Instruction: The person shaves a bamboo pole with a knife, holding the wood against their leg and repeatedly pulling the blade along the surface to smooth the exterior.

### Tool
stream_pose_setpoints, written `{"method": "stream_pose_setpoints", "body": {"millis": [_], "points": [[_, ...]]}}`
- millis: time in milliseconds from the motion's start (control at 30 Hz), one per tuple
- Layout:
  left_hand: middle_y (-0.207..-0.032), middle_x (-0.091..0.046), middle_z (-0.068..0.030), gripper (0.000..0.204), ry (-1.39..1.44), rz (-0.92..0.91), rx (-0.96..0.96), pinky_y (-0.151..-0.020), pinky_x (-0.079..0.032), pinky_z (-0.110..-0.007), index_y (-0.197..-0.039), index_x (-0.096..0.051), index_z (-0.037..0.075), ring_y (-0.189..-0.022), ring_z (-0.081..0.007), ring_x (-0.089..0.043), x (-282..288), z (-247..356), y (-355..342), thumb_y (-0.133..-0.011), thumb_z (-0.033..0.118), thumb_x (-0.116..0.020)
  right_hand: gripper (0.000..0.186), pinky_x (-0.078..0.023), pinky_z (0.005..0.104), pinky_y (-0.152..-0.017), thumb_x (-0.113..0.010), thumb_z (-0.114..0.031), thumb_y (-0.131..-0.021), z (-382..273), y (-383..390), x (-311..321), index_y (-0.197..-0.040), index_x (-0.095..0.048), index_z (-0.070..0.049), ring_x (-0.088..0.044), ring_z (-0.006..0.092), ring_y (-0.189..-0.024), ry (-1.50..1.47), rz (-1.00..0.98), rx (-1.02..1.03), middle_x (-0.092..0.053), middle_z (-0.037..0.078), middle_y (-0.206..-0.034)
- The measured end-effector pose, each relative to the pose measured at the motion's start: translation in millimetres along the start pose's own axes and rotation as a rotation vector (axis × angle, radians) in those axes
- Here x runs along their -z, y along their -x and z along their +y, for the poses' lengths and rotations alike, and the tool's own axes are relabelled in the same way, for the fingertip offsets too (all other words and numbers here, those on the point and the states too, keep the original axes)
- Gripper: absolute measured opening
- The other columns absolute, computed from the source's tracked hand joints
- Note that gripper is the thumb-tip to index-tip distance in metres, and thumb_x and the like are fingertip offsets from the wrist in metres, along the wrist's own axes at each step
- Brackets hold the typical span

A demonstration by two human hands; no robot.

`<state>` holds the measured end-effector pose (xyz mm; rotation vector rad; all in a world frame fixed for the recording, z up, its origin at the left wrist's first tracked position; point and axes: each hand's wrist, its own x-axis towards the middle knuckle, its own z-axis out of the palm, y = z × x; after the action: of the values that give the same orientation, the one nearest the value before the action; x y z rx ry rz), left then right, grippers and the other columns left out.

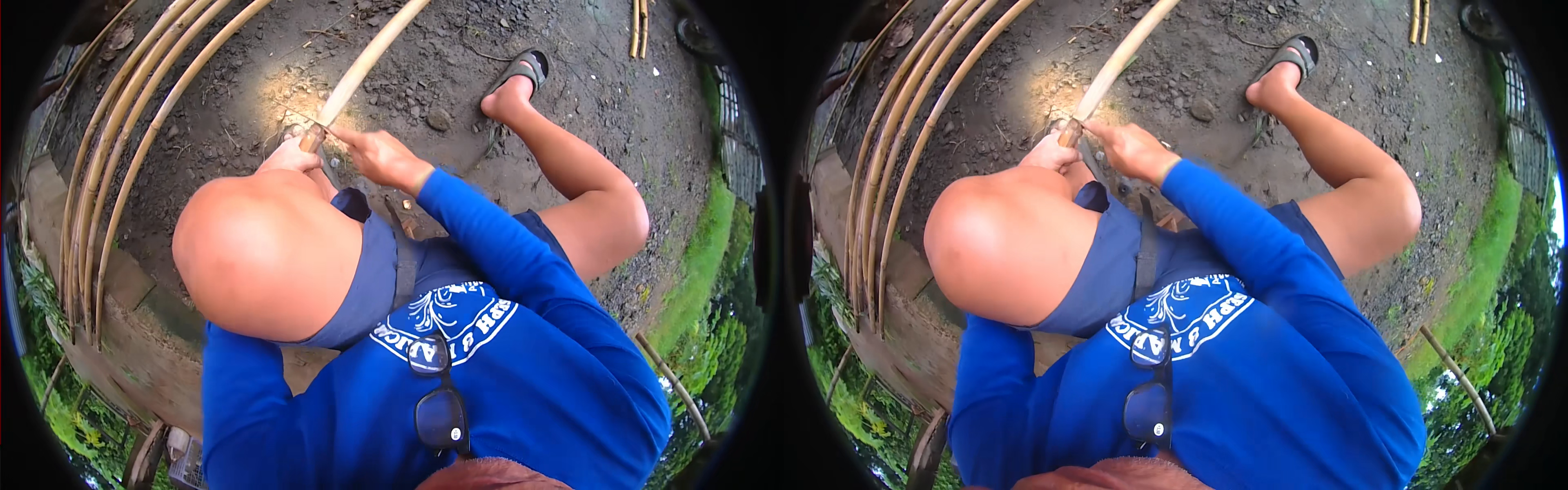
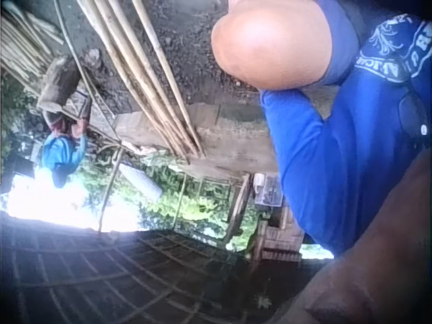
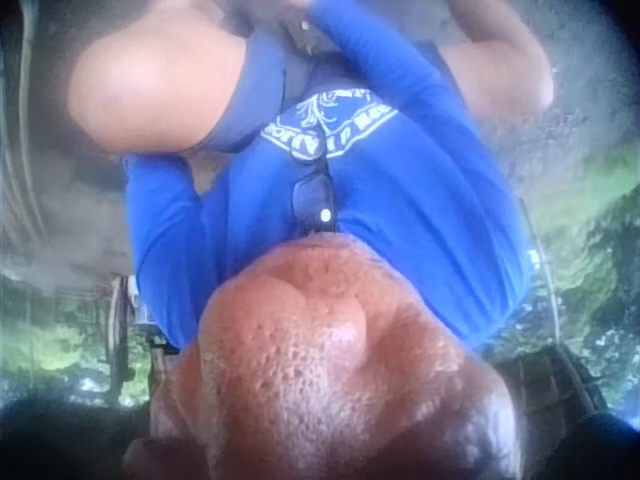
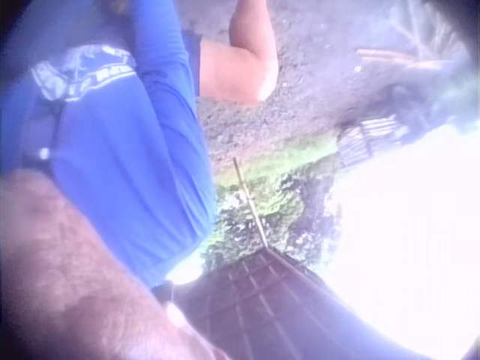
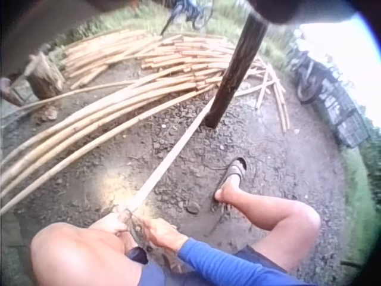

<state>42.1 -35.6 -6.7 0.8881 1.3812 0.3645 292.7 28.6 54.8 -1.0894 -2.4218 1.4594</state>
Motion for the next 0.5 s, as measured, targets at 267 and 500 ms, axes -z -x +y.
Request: {"method": "stream_pose_setpoints", "body": {"millis": [267, 500], "points": [[-0.072, -0.051, 0.0008, 0.025, 0.011, 0.019, -0.036, -0.052, -0.040, -0.033, -0.097, -0.054, 0.008, -0.058, -0.0109, -0.051, -5, 19, -2, -0.086, 0.010, -0.076, 0.055, -0.056, 0.0576, -0.073, -0.056, -0.005, -0.096, 7, 25, 7, -0.150, -0.062, -0.012, -0.071, 0.0496, -0.083, 0.016, 0.071, -0.040, -0.071, 0.032, -0.092], [-0.071, -0.051, 0.0008, 0.021, 0.059, 0.004, -0.003, -0.053, -0.040, -0.032, -0.093, -0.053, 0.009, -0.059, -0.0110, -0.050, 11, -16, 4, -0.087, 0.011, -0.073, 0.058, -0.055, 0.0589, -0.075, -0.059, -0.005, -0.095, -5, 65, 11, -0.152, -0.060, -0.011, -0.071, 0.0501, -0.083, 0.016, -0.018, -0.023, -0.072, 0.033, -0.095]]}}
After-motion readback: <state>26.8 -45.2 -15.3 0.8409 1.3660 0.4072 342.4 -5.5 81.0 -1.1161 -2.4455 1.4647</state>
